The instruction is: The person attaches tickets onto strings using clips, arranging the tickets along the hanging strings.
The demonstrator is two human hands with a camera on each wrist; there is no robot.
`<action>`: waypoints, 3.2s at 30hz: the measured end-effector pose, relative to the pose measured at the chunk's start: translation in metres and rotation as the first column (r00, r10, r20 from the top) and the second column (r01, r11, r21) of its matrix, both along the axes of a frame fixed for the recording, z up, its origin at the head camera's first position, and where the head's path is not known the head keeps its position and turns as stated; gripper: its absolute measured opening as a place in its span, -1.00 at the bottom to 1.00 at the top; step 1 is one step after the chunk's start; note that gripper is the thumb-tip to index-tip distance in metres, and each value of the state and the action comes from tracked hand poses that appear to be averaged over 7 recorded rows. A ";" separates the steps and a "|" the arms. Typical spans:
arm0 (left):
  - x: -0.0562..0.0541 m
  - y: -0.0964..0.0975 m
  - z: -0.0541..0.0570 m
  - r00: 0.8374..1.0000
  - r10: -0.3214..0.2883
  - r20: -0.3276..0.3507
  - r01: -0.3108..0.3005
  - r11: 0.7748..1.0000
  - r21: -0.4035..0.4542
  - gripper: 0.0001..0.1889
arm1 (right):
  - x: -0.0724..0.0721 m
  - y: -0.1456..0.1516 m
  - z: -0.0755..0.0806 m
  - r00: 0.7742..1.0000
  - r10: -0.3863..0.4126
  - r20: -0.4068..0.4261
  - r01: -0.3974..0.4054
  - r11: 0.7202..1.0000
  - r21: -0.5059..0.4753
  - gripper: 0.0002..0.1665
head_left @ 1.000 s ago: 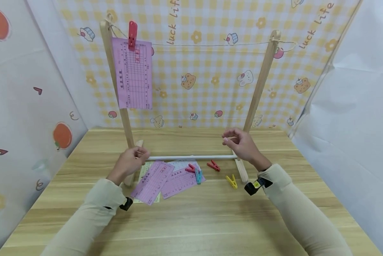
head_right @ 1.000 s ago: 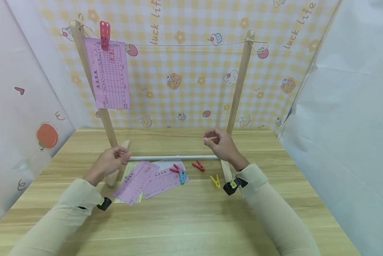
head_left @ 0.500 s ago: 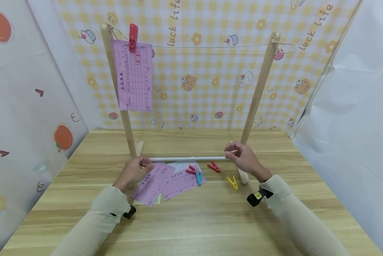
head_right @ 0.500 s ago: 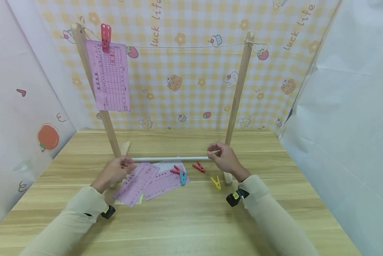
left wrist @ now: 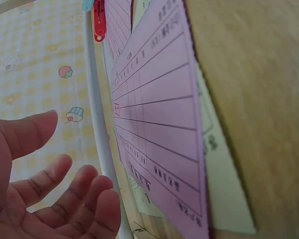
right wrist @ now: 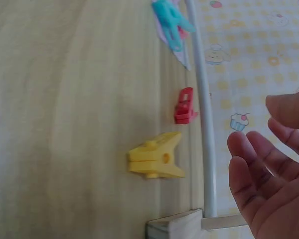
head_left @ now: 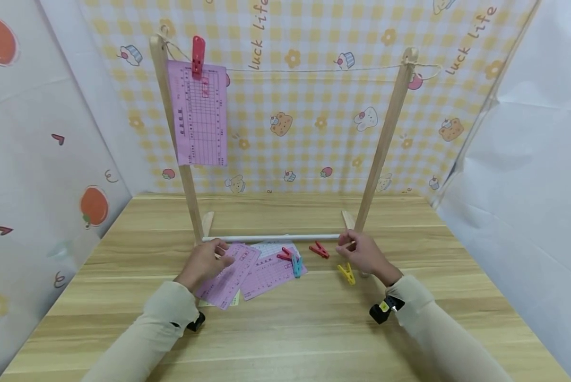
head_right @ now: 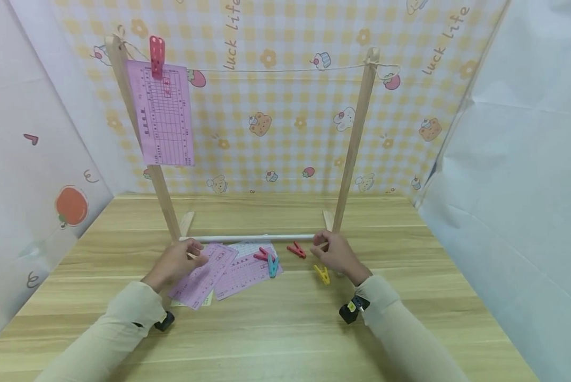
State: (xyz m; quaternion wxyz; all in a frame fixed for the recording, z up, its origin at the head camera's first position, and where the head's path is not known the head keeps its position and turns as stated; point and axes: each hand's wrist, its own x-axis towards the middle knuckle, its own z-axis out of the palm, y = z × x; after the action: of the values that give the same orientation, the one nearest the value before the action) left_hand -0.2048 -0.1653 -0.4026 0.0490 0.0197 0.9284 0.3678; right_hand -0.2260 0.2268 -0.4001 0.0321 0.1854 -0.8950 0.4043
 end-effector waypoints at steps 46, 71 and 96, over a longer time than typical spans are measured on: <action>0.001 0.013 0.000 0.993 0.009 0.115 0.021 0.968 -0.252 -0.57 | 0.020 -0.002 -0.025 0.996 -0.087 -0.014 0.087 0.943 0.321 -0.67; -0.005 0.013 0.008 0.993 -0.008 0.120 0.054 0.923 -0.382 -0.58 | 0.017 0.004 -0.023 0.998 -0.048 0.039 0.034 0.954 0.299 -0.70; -0.012 -0.003 0.004 0.995 -0.010 0.102 0.035 0.968 -0.249 -0.43 | 0.016 0.006 -0.021 1.000 0.005 0.021 -0.012 0.949 0.314 -0.72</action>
State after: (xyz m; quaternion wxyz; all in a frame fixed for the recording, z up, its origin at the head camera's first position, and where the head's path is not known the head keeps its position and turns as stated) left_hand -0.2172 -0.1683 -0.3984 0.1019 0.0053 0.9635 0.2476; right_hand -0.2103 0.2324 -0.4212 -0.0084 0.1880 -0.9474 0.2589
